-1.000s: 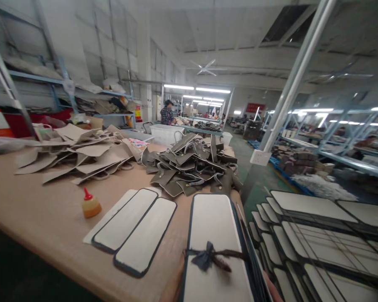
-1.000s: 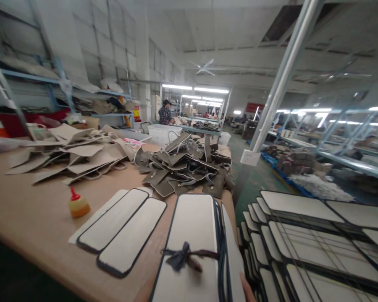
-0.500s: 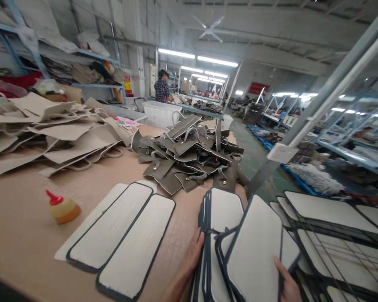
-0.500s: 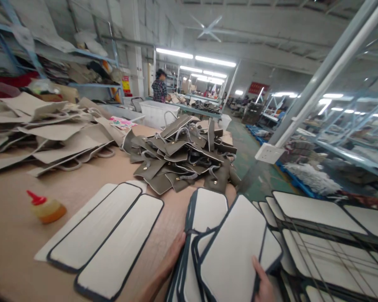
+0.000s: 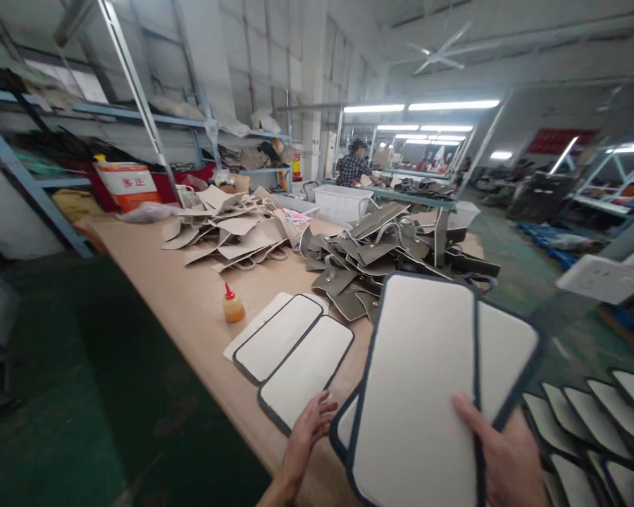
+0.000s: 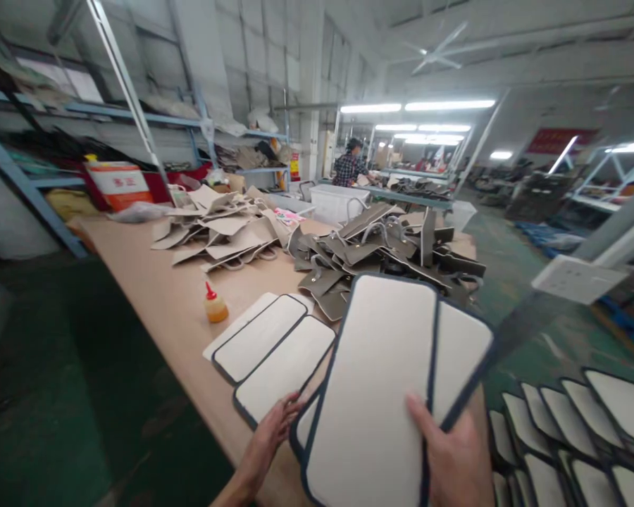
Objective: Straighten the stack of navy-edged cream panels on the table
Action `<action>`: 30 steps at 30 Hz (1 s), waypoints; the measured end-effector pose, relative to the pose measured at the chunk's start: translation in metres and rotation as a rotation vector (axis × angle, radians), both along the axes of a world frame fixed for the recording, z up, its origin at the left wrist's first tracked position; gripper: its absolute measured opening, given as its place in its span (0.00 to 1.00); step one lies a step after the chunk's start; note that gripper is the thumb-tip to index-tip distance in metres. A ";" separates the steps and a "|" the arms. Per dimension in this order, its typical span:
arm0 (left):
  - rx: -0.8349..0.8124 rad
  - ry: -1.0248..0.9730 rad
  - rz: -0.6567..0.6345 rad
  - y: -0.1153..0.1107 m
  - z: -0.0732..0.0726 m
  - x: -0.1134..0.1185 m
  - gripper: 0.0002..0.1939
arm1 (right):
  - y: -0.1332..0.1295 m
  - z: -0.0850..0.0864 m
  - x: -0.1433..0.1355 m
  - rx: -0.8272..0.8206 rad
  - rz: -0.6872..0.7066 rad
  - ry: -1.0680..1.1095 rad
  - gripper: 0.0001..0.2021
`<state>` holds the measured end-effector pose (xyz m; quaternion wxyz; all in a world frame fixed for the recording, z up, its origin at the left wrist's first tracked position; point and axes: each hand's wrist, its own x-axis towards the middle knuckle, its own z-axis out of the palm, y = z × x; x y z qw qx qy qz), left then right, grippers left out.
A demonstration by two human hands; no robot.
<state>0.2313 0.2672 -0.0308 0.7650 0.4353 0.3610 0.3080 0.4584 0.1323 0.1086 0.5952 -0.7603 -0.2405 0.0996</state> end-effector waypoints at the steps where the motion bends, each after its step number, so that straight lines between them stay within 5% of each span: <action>1: -0.007 0.020 0.000 0.004 0.002 -0.003 0.54 | 0.015 0.001 -0.013 -0.033 0.012 -0.079 0.44; 4: 0.110 0.093 -0.044 0.013 0.006 0.001 0.52 | 0.051 -0.005 -0.037 -0.128 0.019 -0.190 0.48; 8: 0.504 0.210 -0.140 0.013 0.004 0.021 0.44 | 0.082 -0.032 -0.046 -0.163 0.056 -0.214 0.45; 13: 0.678 0.239 -0.399 0.023 -0.022 0.048 0.30 | 0.099 -0.053 -0.054 -0.132 0.063 -0.214 0.34; 15: 0.662 0.223 -0.463 0.029 -0.033 0.055 0.26 | 0.088 -0.047 -0.052 -0.098 0.055 -0.182 0.29; 18: 0.582 0.286 -0.390 0.035 -0.033 0.061 0.27 | 0.042 -0.034 -0.038 -0.045 -0.041 -0.093 0.30; 22: 0.631 0.298 -0.279 0.031 0.001 0.065 0.29 | -0.039 -0.035 -0.007 -0.025 -0.335 0.095 0.47; 24: 0.643 0.277 -0.302 0.023 0.019 0.070 0.29 | -0.064 -0.047 0.005 -0.032 -0.388 0.222 0.46; 28: 0.546 0.313 -0.451 -0.004 0.032 0.080 0.34 | -0.075 -0.071 0.018 -0.009 -0.331 0.339 0.37; 30: 0.592 0.325 -0.418 -0.016 0.030 0.083 0.35 | -0.073 -0.079 0.023 0.004 -0.280 0.346 0.37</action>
